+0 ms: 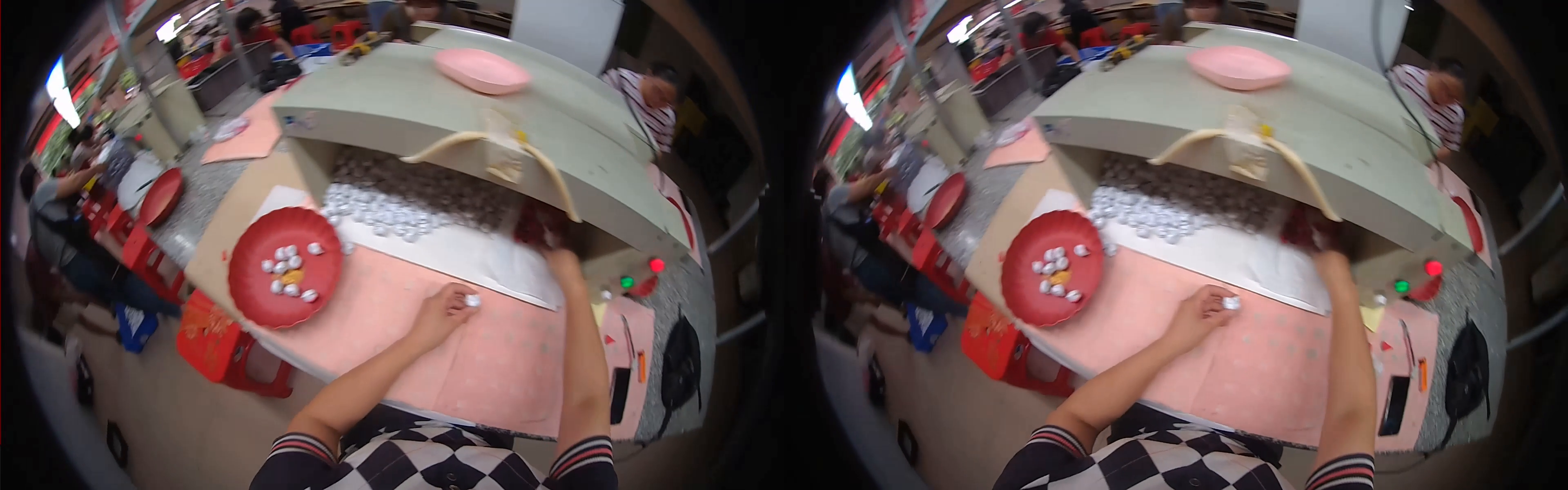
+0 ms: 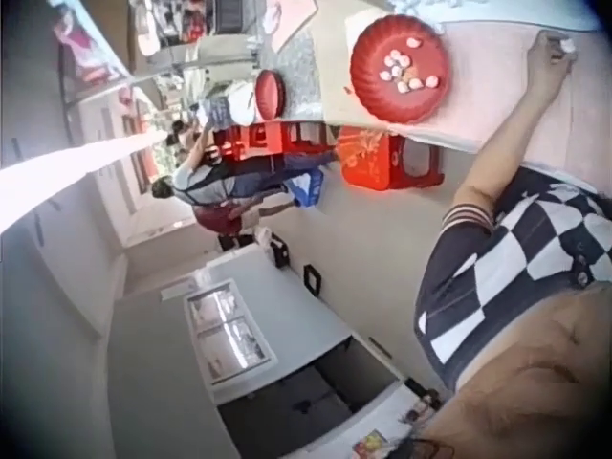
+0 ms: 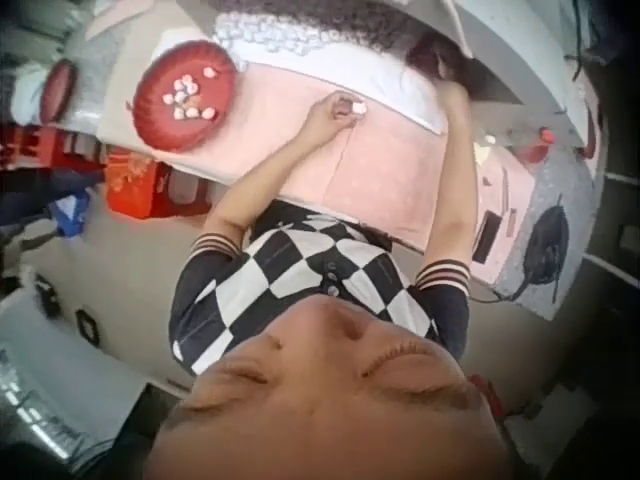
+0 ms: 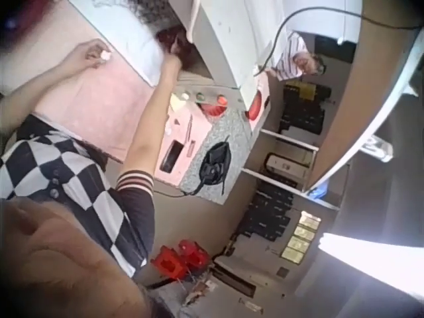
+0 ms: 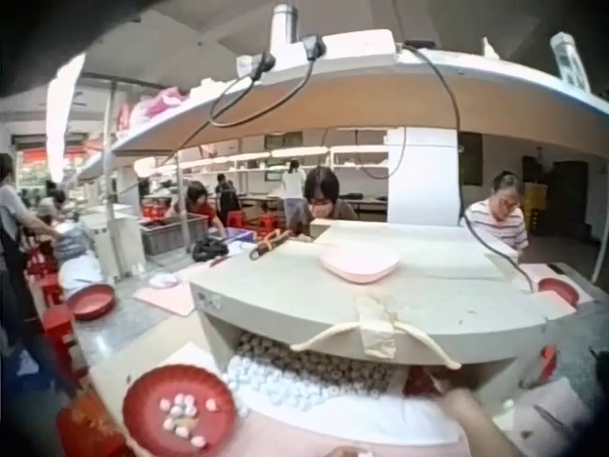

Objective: The recorder is assembling small white plastic components by joining parts and applying liquid glue at a factory workstation.

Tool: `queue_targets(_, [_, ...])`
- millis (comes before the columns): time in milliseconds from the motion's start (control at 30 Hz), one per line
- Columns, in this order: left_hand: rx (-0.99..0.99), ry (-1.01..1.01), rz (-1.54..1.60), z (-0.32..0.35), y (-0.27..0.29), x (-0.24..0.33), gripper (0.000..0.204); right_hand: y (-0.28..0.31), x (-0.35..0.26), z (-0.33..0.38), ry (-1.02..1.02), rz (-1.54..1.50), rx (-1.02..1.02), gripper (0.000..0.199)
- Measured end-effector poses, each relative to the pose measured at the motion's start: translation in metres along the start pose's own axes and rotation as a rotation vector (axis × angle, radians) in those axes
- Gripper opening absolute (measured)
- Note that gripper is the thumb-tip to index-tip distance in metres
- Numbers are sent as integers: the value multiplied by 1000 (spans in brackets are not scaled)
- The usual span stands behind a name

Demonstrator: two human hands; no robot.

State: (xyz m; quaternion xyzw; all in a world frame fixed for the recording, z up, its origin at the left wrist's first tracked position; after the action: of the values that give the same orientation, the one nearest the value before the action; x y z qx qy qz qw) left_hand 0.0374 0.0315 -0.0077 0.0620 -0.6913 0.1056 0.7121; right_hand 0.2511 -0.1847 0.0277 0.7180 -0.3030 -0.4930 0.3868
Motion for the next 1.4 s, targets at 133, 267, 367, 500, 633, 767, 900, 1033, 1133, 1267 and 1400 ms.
queue_targets(133, [-55,-190,-10,-7,-13,-5,29,-10,61,3,390,71,205,45])
queue_targets(267, [-39,-207,-44,0,-8,7,29,-3,38,-4,41,92,-169,55])
queue_targets(367, [-14,-214,-32,2,-6,4,28,-4,16,2,11,98,-130,52])
queue_targets(500, [-43,-206,108,-3,-11,1,28,3,22,18,204,-102,96,41])
queue_targets(633, [-150,-125,190,-3,-18,8,33,31,-13,76,-137,-582,-17,28])
queue_targets(767, [-26,-194,22,-2,1,-4,37,31,-100,137,-267,-668,-249,30])
queue_targets(900, [-113,-104,27,-2,-3,4,39,9,-80,161,-316,-995,-266,14])
queue_targets(1033, [-209,-12,155,-1,-14,5,38,0,-73,169,-489,-1232,-304,11])
queue_targets(1133, [-217,6,108,2,-20,6,39,-4,-70,171,-505,-1348,-349,15])
queue_targets(1267, [-227,-28,32,7,-23,13,41,-10,-70,170,-514,-1308,-353,16])
queue_targets(1400, [-241,-52,-3,7,-20,13,41,-13,-72,170,-507,-1287,-361,15])
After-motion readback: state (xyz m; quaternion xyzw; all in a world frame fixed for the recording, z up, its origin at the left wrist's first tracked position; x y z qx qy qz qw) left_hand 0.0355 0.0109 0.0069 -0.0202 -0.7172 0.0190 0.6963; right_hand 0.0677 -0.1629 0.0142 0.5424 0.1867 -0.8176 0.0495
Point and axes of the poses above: each hand's wrist, its own z-axis away from the middle knuckle, its own y-axis out of the back of the hand, x = y × z, the point moved 3 cm from there along -z, towards the middle knuckle, and after that the axes turned 7 degrees about x, right-handed, at the moved point
